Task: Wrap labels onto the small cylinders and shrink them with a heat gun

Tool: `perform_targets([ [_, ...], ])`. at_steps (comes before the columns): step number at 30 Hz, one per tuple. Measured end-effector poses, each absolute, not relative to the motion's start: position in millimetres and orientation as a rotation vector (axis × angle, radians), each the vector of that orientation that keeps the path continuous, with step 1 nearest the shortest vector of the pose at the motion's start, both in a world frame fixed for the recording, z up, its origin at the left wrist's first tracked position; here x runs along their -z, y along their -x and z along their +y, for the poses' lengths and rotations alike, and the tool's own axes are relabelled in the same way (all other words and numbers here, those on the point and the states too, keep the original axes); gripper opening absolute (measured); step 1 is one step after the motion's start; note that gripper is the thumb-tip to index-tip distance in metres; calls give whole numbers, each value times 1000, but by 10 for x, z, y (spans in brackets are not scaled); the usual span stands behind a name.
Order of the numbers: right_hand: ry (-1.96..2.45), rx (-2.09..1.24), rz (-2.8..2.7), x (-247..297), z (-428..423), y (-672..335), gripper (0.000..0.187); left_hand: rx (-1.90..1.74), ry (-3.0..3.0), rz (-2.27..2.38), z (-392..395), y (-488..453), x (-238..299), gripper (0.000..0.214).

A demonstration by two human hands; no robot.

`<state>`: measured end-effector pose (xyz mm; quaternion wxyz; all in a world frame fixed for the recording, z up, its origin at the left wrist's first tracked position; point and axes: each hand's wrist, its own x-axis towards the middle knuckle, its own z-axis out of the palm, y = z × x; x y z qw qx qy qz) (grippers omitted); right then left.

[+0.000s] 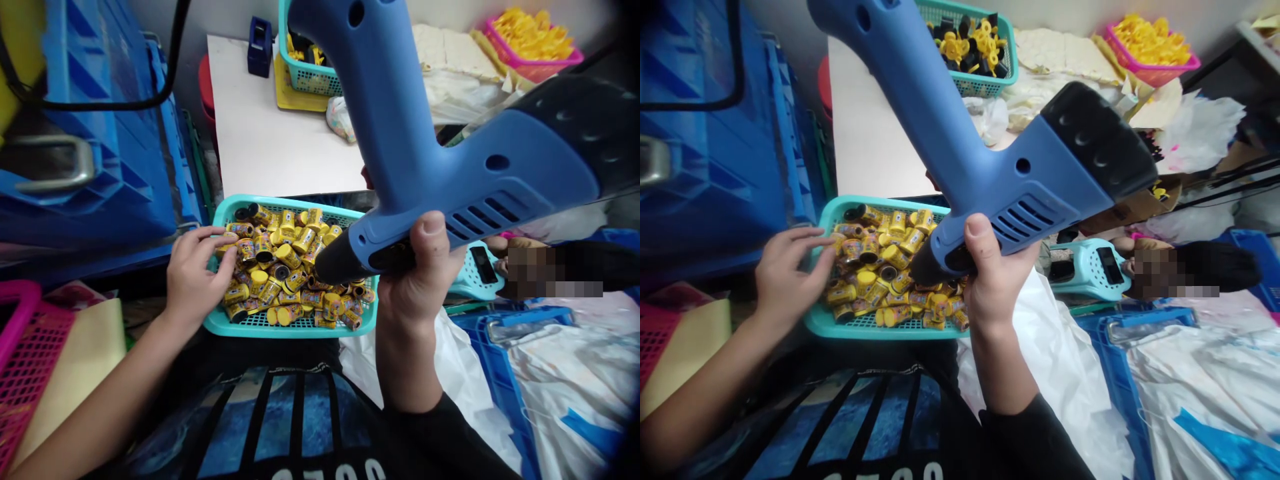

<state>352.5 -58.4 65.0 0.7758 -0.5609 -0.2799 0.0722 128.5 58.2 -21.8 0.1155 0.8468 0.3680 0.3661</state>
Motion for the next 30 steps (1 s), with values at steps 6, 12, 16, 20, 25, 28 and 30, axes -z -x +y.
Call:
perform_targets([
  [6,1260,-142,-655,-602,-582,-3523,57,-1043,-2481,1074,550,-1265,247,13],
  [12,1258,-151,-637,-624,-581,-3520,56,-1010,-2470,1110,621,-1261,234,15],
  [16,1157,-152,-613,-742,-492,-3531,58,-807,-2480,1071,778,-1495,218,32],
  [20,1076,-63,-650,-878,-346,-3588,61,-293,-2552,980,781,-1707,214,54],
  [25,1064,-75,-691,-924,-157,-3612,55,-94,-2557,656,543,-1526,154,51],
  [28,1043,-108,-685,-905,-27,-3564,52,-223,-2541,475,428,-1359,137,44],
  [30,1012,-111,-676,-895,58,-3518,51,-417,-2489,421,388,-1273,151,36],
])
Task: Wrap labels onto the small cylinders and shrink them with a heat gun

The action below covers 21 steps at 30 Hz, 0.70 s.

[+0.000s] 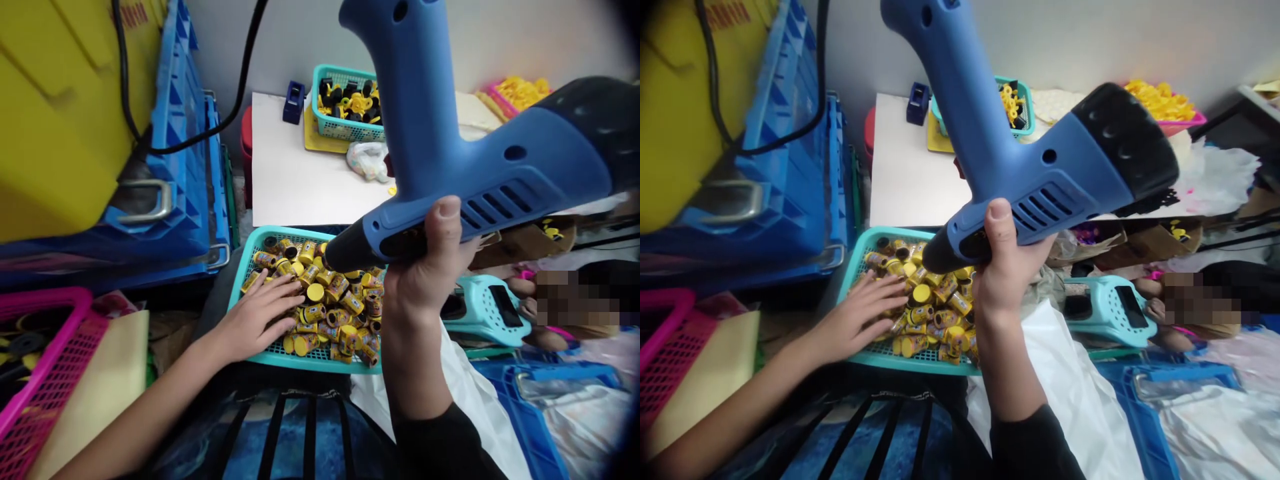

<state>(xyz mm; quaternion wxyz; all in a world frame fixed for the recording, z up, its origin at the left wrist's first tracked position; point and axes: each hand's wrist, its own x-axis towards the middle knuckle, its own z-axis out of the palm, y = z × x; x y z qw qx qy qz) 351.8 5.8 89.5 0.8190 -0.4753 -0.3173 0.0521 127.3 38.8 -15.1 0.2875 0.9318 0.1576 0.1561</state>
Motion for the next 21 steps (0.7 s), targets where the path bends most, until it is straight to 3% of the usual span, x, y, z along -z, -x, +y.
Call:
perform_targets([
  [5,1036,-28,-662,-862,194,-3426,55,-888,-2293,863,387,-1021,305,22],
  [9,1065,34,-664,-807,240,-3407,59,-700,-2043,1440,478,-800,519,34],
  [13,1056,66,-659,-779,287,-3400,59,-460,-1696,1410,567,-851,618,36],
  [21,1119,99,-642,-843,255,-3353,62,-615,-1564,1463,420,-954,408,39],
])
